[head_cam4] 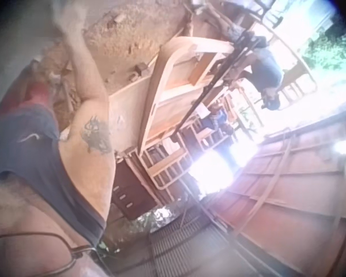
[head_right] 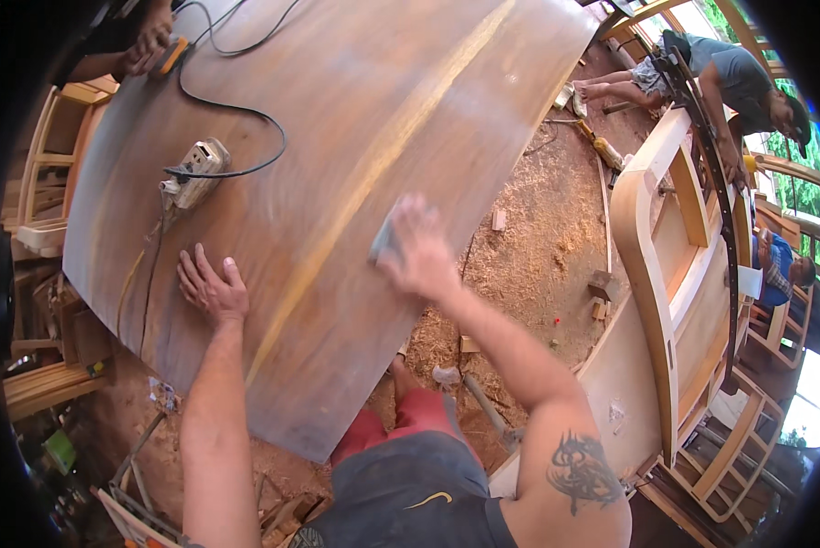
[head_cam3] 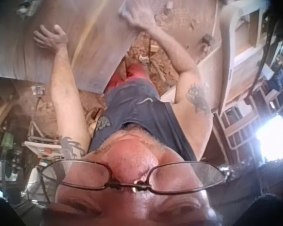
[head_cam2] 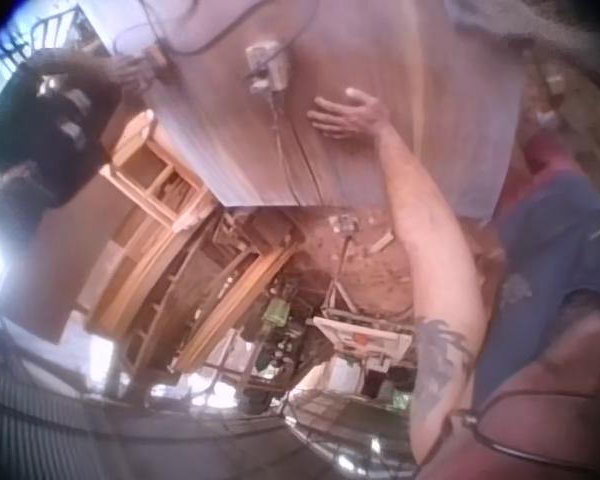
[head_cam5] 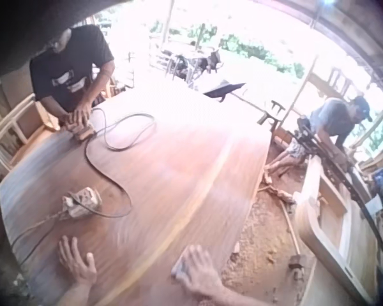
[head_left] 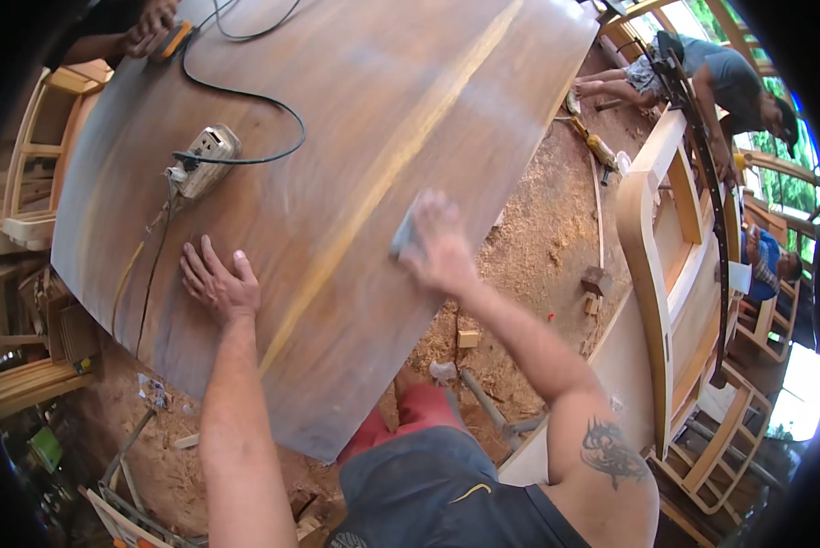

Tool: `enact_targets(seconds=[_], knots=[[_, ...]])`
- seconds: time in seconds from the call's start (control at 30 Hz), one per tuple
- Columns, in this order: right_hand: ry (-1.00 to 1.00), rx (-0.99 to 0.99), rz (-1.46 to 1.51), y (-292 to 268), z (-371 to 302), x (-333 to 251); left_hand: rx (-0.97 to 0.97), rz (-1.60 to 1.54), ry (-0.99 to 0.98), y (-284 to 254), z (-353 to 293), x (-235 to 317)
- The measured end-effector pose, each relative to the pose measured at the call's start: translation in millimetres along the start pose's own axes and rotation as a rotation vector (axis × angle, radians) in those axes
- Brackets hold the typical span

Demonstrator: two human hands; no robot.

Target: The person sands the surface of a wooden tabletop by hand with a piece of sandpaper and a sanding block, including the edges and the center.

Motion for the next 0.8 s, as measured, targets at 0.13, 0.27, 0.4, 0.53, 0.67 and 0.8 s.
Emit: enact_targets(seconds=[0.13, 0.27, 0.4, 0.53, 0.67, 0.8], knots=[[-0.062, -0.144, -0.055, -17, -10, 5, 0.008, 0.013, -0.005, -5, -2, -7], [0.134, 0.047, -0.475, -49, 90, 164, 0.007, -0.051, 0.029, 14, 6, 29], [0.185, 0.106, -0.151, -16, 43, 65, 0.019, -0.015, 0.023, 11, -3, 5], [0.01, -0.159, 0.065, -23, -55, -19, 0.02, 0.0, 0.011, -1, 0, -1], [0.474, -0.141, 0.103, -63, 61, 107, 0.022, -0.015, 0.011, 6, 0, 2], [0.297, 0.185, -0.205, -50, 52, 159, 0.018, -0.067, 0.043, 22, -1, 17]])
Point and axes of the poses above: each hand's wrist, its own z-axis towards the middle knuckle, its own y-axis out of the palm, x = y × z, the point moved 4 cm from there along z, towards the middle knuckle, and after that the axes turned 7 degrees about y, right-handed, at the moved point
